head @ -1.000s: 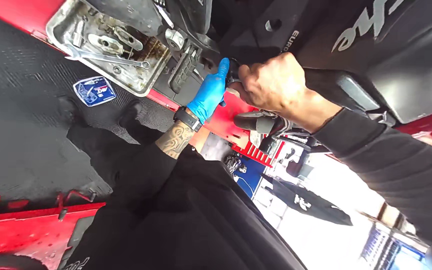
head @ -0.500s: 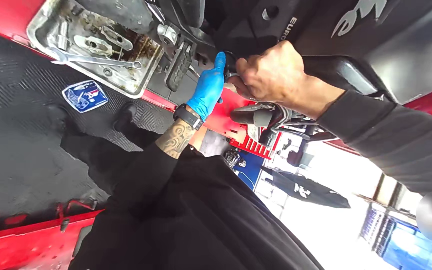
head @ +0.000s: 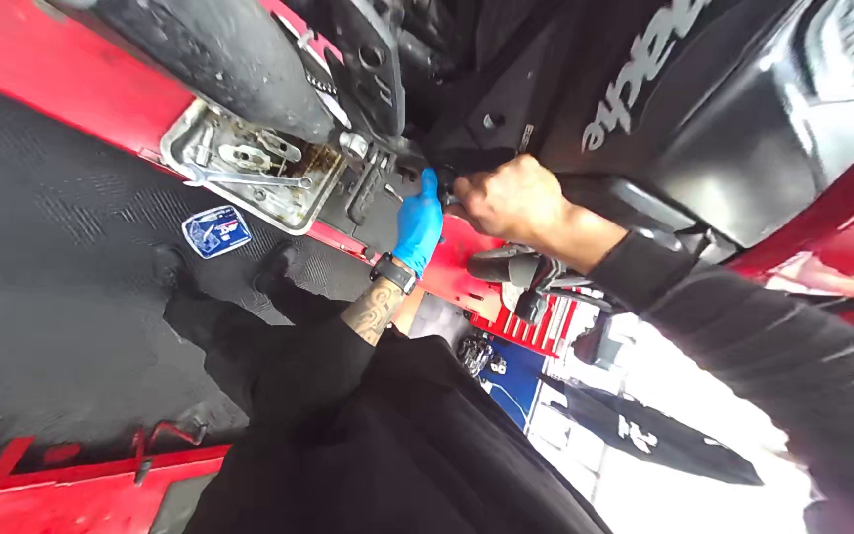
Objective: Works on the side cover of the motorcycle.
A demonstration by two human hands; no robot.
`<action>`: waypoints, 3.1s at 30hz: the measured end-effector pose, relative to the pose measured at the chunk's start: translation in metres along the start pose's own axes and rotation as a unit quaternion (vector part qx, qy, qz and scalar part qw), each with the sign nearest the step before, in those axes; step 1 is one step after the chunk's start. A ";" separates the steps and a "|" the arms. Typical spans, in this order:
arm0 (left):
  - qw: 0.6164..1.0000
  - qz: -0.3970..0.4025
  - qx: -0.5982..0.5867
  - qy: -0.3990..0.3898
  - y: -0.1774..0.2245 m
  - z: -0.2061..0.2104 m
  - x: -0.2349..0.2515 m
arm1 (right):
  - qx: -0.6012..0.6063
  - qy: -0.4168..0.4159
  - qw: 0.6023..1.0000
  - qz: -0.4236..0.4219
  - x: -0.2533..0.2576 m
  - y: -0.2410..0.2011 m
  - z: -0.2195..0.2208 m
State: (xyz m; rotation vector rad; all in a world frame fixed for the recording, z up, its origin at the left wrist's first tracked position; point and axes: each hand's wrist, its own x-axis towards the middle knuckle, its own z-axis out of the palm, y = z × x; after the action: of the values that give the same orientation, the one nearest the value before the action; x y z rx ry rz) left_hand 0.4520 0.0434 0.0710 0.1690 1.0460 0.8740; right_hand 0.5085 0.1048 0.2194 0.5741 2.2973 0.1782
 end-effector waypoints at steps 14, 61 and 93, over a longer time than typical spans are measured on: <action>0.973 -0.046 -0.101 0.201 0.007 0.044 -0.011 | 0.046 0.004 0.999 0.000 -0.010 -0.001 -0.010; 0.794 0.199 0.569 0.075 0.023 -0.012 -0.028 | 0.534 0.508 0.576 0.353 0.035 -0.125 0.178; 0.696 0.229 0.667 0.134 0.011 -0.013 -0.039 | 0.460 0.594 0.484 0.449 0.107 -0.140 0.184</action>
State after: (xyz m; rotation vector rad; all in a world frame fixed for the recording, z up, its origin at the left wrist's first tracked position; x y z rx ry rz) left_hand 0.4270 0.0201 0.0968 1.6401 1.8070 0.3827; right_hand 0.5228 0.0207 -0.0208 3.0533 2.7966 -0.3687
